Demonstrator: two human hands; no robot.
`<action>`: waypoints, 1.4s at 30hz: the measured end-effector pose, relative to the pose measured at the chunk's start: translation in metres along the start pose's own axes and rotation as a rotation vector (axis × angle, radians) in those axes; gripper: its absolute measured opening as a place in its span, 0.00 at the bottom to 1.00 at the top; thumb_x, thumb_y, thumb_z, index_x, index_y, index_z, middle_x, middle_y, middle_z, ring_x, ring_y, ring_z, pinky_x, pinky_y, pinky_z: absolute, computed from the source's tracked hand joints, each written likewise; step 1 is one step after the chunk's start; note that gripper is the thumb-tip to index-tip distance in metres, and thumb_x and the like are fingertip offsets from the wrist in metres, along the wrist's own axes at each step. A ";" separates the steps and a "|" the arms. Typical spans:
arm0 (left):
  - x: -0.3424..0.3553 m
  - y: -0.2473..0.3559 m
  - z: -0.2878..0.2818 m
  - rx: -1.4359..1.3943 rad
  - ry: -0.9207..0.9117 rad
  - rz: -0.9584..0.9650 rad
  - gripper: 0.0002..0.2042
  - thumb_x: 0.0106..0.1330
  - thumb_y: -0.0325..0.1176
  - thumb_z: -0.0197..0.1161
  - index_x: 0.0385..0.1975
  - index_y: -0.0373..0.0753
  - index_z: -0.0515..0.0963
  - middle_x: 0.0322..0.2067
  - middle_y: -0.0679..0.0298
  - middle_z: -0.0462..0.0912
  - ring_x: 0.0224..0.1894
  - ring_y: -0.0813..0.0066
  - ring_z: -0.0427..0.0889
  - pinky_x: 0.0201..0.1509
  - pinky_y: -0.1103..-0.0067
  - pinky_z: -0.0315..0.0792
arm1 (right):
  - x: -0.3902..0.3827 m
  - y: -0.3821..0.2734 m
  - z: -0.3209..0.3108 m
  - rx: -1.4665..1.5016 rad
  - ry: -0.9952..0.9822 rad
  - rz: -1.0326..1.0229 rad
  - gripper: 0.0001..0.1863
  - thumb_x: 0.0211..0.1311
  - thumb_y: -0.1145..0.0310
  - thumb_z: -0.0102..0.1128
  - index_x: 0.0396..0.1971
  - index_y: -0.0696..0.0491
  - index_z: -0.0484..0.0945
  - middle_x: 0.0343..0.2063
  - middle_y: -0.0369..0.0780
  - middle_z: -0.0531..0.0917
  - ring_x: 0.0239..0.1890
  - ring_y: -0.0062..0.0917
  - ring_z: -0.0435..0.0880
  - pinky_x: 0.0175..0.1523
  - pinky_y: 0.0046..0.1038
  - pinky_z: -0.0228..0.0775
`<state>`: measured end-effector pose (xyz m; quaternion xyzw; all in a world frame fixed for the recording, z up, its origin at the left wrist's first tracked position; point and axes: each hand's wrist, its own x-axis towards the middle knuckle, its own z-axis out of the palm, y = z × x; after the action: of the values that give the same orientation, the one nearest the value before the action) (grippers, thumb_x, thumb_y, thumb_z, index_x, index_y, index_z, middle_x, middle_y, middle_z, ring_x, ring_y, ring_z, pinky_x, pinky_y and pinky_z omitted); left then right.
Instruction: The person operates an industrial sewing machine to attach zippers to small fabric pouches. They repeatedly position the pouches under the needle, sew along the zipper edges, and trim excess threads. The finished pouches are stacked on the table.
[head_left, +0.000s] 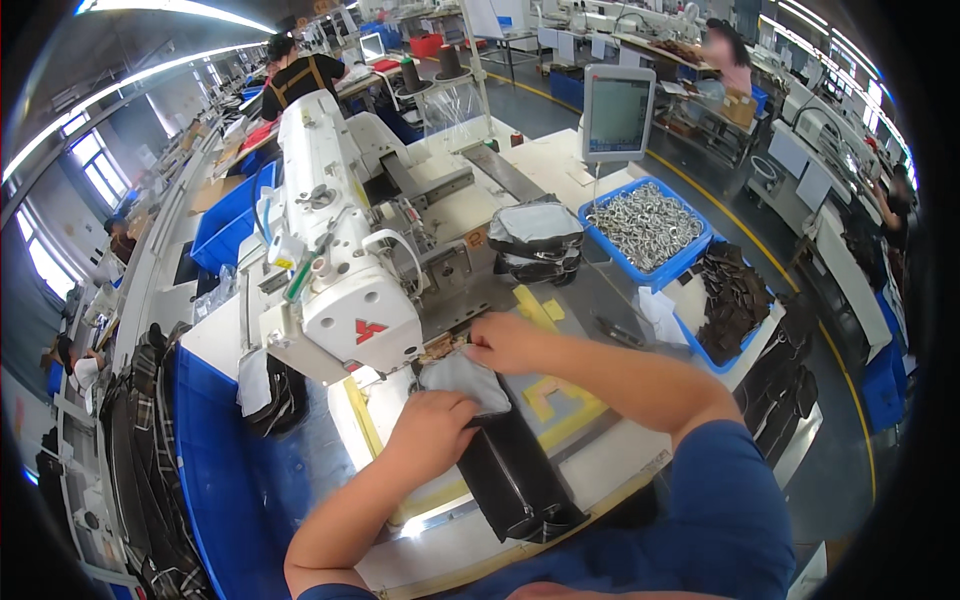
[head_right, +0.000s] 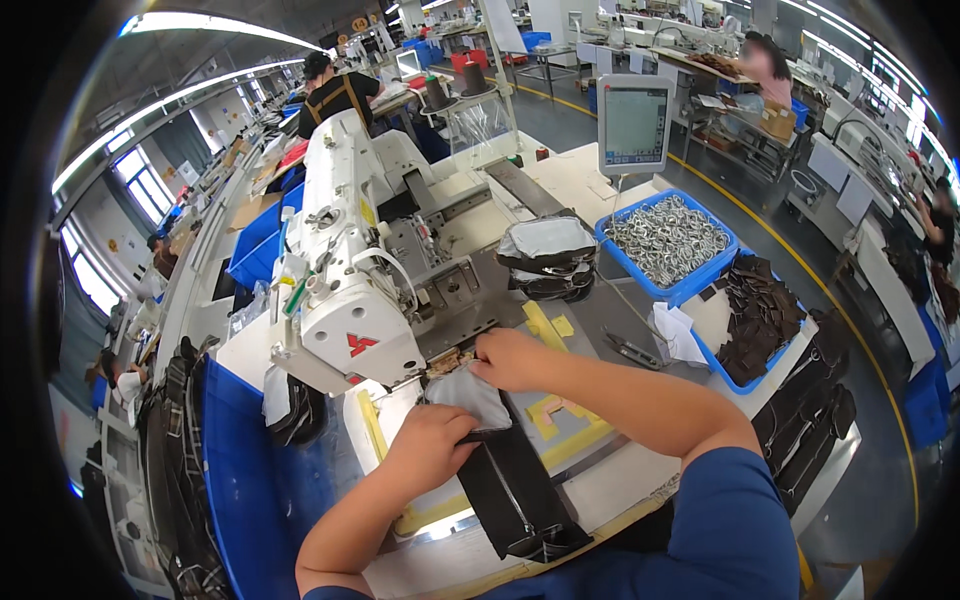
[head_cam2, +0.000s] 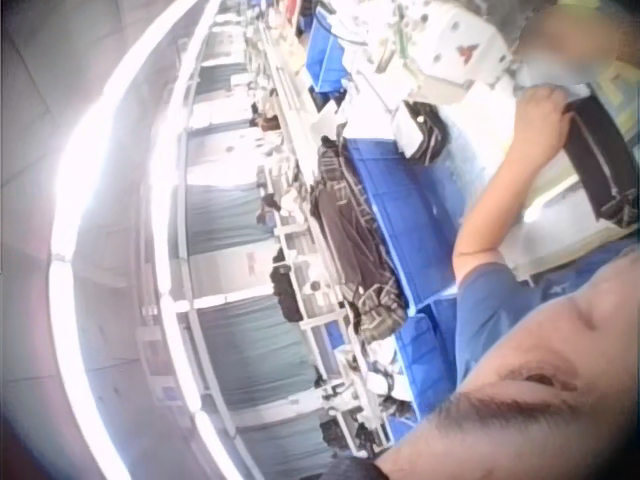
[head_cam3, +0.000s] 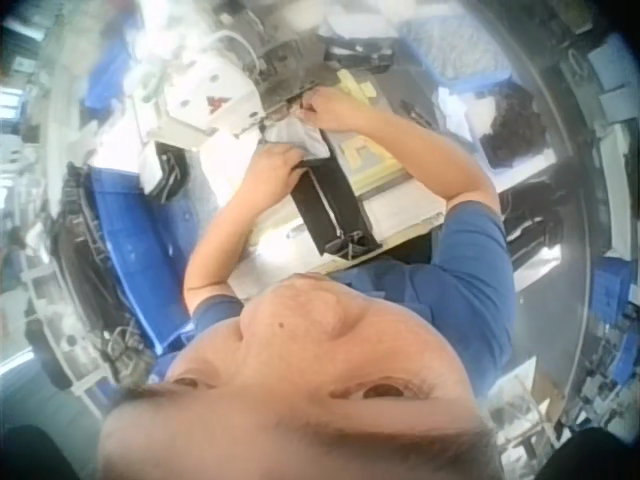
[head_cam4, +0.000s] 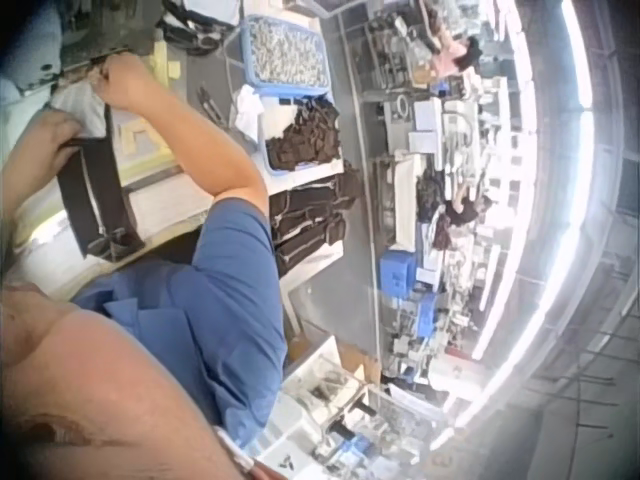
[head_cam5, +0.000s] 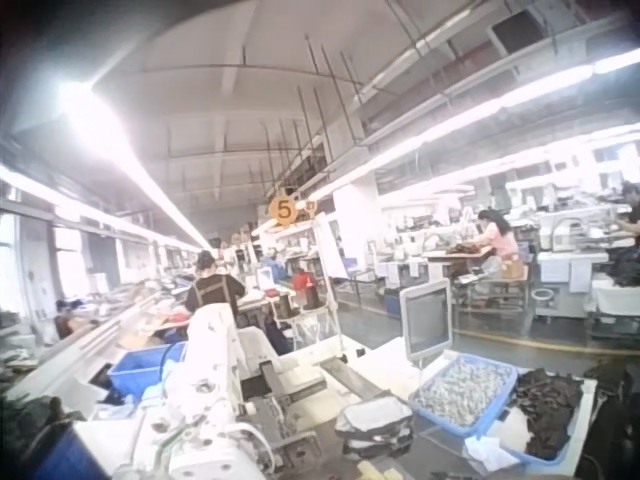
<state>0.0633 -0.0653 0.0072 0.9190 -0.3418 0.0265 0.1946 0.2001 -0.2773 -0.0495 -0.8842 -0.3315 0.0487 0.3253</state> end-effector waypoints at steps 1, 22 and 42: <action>-0.001 0.001 0.002 0.008 0.061 0.025 0.11 0.59 0.29 0.73 0.41 0.39 0.83 0.40 0.59 0.87 0.46 0.51 0.85 0.52 0.60 0.75 | -0.010 -0.005 -0.006 0.078 0.025 0.068 0.20 0.68 0.57 0.66 0.41 0.62 0.83 0.43 0.54 0.86 0.53 0.51 0.84 0.58 0.47 0.77; -0.090 0.060 -0.093 -0.488 0.077 -0.225 0.35 0.50 0.46 0.87 0.56 0.34 0.83 0.54 0.50 0.87 0.57 0.53 0.85 0.62 0.67 0.76 | -0.131 -0.152 -0.062 0.373 -0.728 -0.268 0.17 0.76 0.55 0.60 0.36 0.56 0.83 0.26 0.45 0.85 0.28 0.39 0.83 0.36 0.39 0.71; -0.045 0.086 -0.152 -1.262 0.724 -0.026 0.14 0.69 0.17 0.68 0.54 0.30 0.83 0.47 0.58 0.90 0.49 0.72 0.87 0.55 0.74 0.81 | -0.126 -0.142 0.001 0.920 -0.601 -0.407 0.29 0.66 0.66 0.75 0.64 0.56 0.77 0.55 0.44 0.85 0.59 0.31 0.82 0.67 0.36 0.72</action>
<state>-0.0136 -0.0395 0.1686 0.5695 -0.1953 0.1243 0.7887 0.0230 -0.2740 0.0193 -0.5180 -0.5173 0.3727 0.5703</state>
